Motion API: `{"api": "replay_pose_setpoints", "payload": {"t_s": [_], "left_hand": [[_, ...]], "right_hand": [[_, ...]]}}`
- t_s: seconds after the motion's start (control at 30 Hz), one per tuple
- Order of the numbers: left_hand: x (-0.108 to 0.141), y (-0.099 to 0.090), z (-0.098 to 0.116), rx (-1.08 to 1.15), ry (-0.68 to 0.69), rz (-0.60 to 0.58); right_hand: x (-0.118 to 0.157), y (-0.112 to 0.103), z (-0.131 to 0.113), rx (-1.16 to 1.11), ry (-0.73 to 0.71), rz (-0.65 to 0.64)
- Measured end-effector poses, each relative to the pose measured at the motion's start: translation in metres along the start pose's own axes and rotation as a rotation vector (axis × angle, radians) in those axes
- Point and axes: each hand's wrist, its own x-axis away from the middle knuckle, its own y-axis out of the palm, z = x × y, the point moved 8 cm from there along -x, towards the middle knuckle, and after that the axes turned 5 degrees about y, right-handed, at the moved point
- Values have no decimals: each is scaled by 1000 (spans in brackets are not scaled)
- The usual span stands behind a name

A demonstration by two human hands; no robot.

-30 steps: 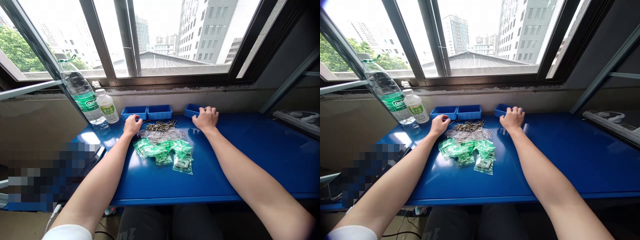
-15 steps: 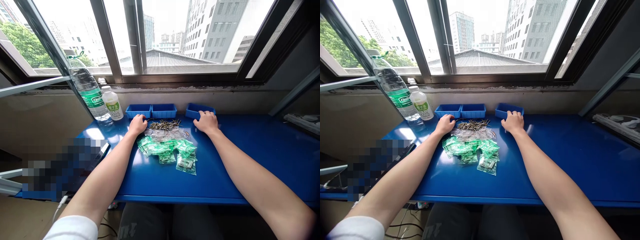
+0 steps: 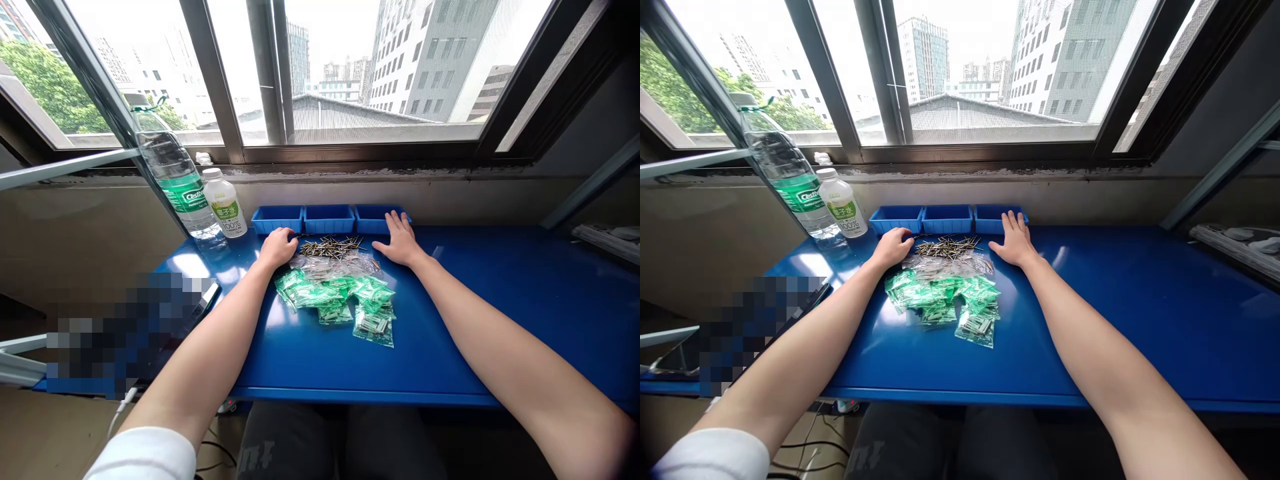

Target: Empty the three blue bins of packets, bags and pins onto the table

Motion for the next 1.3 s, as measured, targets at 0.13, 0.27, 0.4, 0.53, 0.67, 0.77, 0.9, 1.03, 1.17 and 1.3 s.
{"api": "replay_pose_setpoints", "payload": {"t_s": [0.13,0.27,0.4,0.53,0.67,0.77,0.9,1.03,1.17,1.3], "left_hand": [[-1,4,2,13,38,-20],[-2,8,5,35,70,-60],[0,9,7,91,52,-100],[4,9,13,106,34,-160],[7,10,19,87,60,-201],[7,11,20,94,69,-206],[6,11,19,108,78,-195],[4,9,18,168,62,-166],[-1,10,22,189,84,-172],[-4,15,23,161,66,-196]], "right_hand": [[4,-15,-2,34,90,163],[10,-27,-4,67,147,248],[8,-19,-1,46,122,134],[5,-12,3,12,112,75],[5,-10,4,-32,110,74],[6,-11,2,-53,110,92],[10,-15,-3,-60,113,127],[13,-18,-8,-70,127,161],[14,-17,-11,-103,133,165],[15,-16,-11,-153,155,165]]}}
